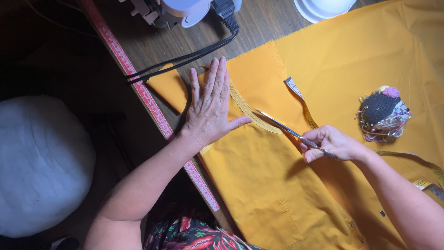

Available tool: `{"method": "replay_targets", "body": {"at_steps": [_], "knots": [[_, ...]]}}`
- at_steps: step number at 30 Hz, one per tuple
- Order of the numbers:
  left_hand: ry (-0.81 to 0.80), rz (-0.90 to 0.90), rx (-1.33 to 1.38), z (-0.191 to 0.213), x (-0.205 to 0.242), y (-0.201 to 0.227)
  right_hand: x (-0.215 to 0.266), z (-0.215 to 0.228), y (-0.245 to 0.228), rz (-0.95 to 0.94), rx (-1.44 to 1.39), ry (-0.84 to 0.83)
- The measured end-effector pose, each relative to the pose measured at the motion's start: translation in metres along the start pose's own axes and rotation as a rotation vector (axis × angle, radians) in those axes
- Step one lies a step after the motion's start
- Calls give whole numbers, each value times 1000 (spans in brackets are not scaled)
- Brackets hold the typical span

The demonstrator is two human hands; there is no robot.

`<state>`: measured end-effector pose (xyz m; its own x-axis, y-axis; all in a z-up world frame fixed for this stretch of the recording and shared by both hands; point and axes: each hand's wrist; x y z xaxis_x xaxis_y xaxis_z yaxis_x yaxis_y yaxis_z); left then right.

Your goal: The person measures a yellow garment with a tape measure and pins it in place. They then use scissors to cut along the pinned edges of the fabric, trimming the excess material. Finally, they fold the cut edge of the fabric.

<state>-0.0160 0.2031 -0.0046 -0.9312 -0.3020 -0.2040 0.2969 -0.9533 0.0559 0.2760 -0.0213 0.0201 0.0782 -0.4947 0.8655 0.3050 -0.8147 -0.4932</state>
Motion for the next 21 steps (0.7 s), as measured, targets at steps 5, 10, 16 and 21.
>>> {"method": "replay_targets", "body": {"at_steps": [5,10,16,21], "knots": [[-10,10,-43,-2,0,0,-1,-6,6,0,-82,-13],[-18,12,22,-1,0,0,-5,-13,10,5,-125,18],[-13,7,54,0,-1,0,-9,-23,-9,95,-61,115],[-13,15,81,-1,0,-1,-12,-26,-4,83,-100,134]]}}
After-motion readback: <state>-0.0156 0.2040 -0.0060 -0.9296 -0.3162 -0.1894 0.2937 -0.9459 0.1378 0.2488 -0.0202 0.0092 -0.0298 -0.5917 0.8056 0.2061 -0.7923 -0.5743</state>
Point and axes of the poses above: each hand's wrist, its own x-axis away from the middle knuckle, its own z-axis out of the back of the hand, y = z × x, and after that the axes turned 13 degrees about -z, right-handed
